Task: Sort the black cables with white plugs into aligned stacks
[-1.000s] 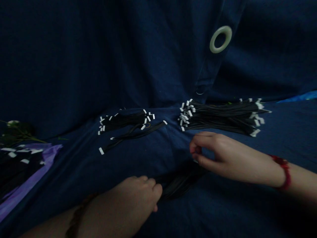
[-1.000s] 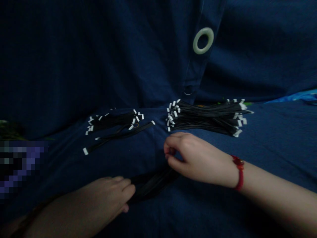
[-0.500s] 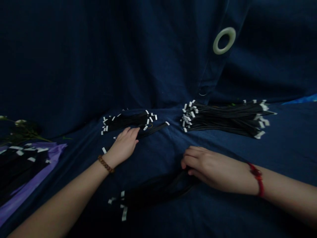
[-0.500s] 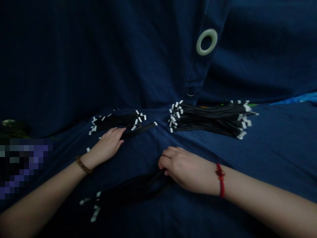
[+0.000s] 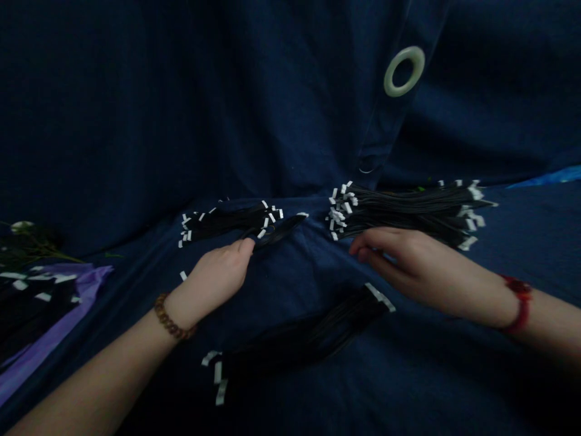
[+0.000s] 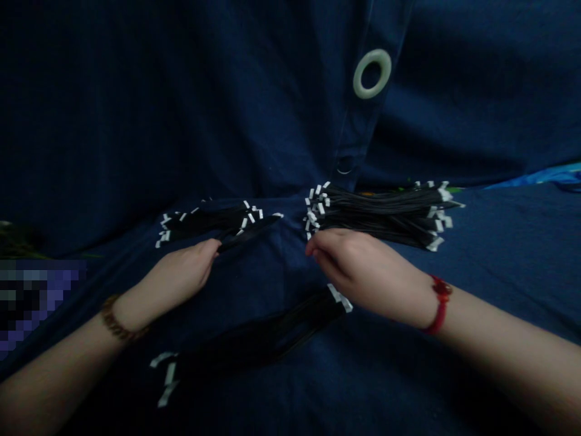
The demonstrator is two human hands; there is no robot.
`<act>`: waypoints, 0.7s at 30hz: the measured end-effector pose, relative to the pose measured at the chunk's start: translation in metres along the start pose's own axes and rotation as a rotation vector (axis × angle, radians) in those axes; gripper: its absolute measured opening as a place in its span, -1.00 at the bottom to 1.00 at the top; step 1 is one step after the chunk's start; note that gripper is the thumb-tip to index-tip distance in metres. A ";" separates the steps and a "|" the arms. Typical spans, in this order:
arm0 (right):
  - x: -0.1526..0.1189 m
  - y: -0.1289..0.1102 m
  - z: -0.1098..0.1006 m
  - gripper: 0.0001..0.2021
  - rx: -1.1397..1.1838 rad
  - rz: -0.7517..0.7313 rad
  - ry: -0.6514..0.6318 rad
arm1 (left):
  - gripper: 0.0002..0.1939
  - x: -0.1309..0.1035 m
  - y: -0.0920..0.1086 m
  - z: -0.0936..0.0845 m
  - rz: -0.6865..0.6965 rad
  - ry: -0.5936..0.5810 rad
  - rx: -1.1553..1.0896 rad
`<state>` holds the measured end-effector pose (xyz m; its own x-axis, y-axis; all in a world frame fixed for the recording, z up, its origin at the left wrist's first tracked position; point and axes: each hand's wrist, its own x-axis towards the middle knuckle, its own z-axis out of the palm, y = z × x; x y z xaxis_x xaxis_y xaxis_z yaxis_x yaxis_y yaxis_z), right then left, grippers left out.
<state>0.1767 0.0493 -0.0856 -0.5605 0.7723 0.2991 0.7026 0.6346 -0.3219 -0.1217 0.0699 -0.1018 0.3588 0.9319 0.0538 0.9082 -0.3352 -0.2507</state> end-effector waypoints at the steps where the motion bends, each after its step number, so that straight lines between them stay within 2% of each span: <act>1: 0.000 -0.001 -0.003 -0.83 0.013 -0.011 0.080 | -0.70 -0.007 0.008 -0.010 0.022 -0.003 -0.044; 3: -0.002 -0.005 -0.006 -0.85 0.037 -0.080 0.177 | -0.72 -0.026 0.027 -0.025 0.091 -0.096 -0.185; 4: -0.003 -0.008 -0.006 -0.85 0.050 -0.129 0.173 | -0.71 -0.036 0.037 -0.029 0.122 -0.154 -0.241; 7: -0.010 -0.019 0.006 -0.73 0.083 -0.259 -0.023 | -0.72 -0.060 0.067 -0.026 0.173 -0.199 -0.248; 10: -0.019 -0.026 0.035 -0.37 0.053 -0.315 -0.243 | -0.77 -0.069 0.089 -0.015 0.189 -0.287 -0.161; 11: -0.021 -0.027 0.045 -0.28 0.031 -0.324 -0.275 | -0.73 -0.069 0.094 -0.013 0.184 -0.299 -0.143; 13: -0.022 -0.029 0.063 -0.25 -0.007 -0.341 -0.286 | -0.48 -0.067 0.100 -0.012 0.173 -0.294 -0.134; 15: -0.022 -0.032 0.074 -0.32 -0.046 -0.356 -0.280 | -0.29 -0.063 0.098 -0.014 0.176 -0.309 -0.134; 18: -0.022 -0.037 0.079 -0.46 -0.101 -0.360 -0.278 | -0.37 -0.049 0.075 -0.013 0.255 -0.301 -0.209; 19: -0.022 -0.038 0.079 -0.48 -0.109 -0.357 -0.276 | -0.45 -0.041 0.061 -0.011 0.280 -0.236 -0.261; 21: -0.022 -0.040 0.078 -0.50 -0.102 -0.346 -0.278 | -0.49 -0.022 0.029 -0.001 0.177 -0.104 -0.284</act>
<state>0.1269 0.0088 -0.1496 -0.8563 0.5031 0.1168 0.4853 0.8611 -0.1515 -0.1036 0.0397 -0.1097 0.5058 0.8599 -0.0689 0.8626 -0.5048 0.0325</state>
